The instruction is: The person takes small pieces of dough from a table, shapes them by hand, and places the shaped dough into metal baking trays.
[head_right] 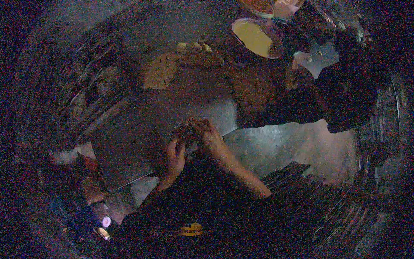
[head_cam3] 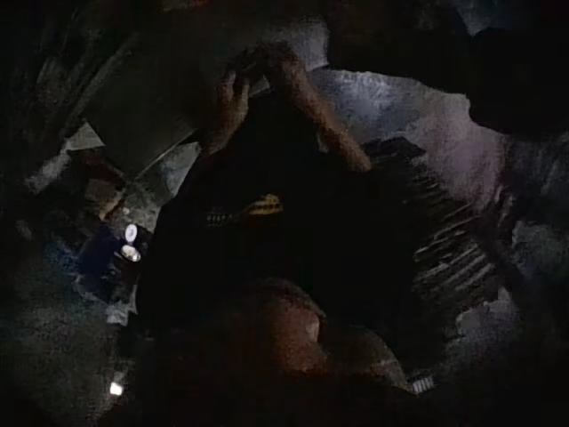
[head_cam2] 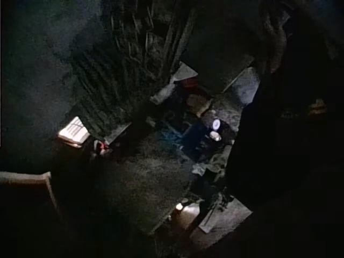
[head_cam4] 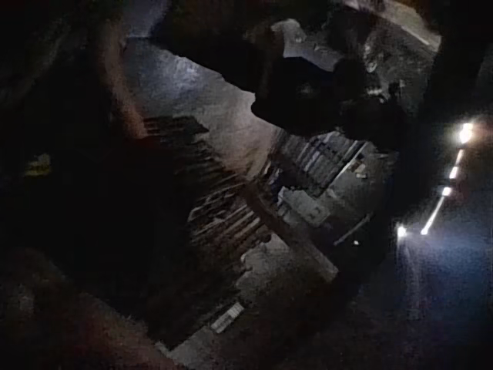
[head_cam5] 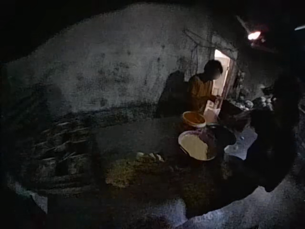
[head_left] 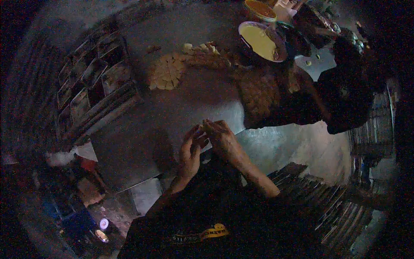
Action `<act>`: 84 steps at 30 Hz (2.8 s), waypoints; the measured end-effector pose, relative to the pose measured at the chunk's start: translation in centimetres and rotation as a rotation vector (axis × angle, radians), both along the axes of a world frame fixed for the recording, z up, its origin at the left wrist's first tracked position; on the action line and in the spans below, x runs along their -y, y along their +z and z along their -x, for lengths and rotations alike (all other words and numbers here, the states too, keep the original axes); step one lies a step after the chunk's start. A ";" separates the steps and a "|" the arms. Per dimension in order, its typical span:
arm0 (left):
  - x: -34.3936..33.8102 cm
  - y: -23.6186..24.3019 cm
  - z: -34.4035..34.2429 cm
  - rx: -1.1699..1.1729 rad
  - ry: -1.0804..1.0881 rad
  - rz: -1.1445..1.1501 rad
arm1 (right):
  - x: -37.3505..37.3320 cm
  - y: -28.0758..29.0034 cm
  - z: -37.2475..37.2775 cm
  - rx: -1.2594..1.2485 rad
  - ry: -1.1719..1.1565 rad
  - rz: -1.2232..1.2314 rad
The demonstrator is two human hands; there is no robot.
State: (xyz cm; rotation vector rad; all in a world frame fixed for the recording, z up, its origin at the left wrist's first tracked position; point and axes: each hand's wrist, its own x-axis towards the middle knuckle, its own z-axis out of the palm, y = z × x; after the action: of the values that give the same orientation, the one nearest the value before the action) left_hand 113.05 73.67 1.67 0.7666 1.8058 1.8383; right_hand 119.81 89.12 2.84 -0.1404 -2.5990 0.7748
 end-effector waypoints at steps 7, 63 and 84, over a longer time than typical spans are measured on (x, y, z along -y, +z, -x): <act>1.8 -7.4 -0.6 0.782 0.079 -0.263 | 1.2 0.6 -3.8 0.280 0.126 0.514; -16.3 -2.5 1.2 0.837 0.097 -0.462 | -19.4 2.6 1.1 0.301 0.383 0.053; 3.1 -4.8 7.4 0.359 0.482 0.043 | -6.5 -7.9 7.0 0.342 0.128 1.124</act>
State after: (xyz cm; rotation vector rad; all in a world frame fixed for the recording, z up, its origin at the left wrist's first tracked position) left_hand 105.64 70.56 -3.11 -0.0355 1.8822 2.0502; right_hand 112.77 95.67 -5.05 -0.4538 -2.1180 2.3275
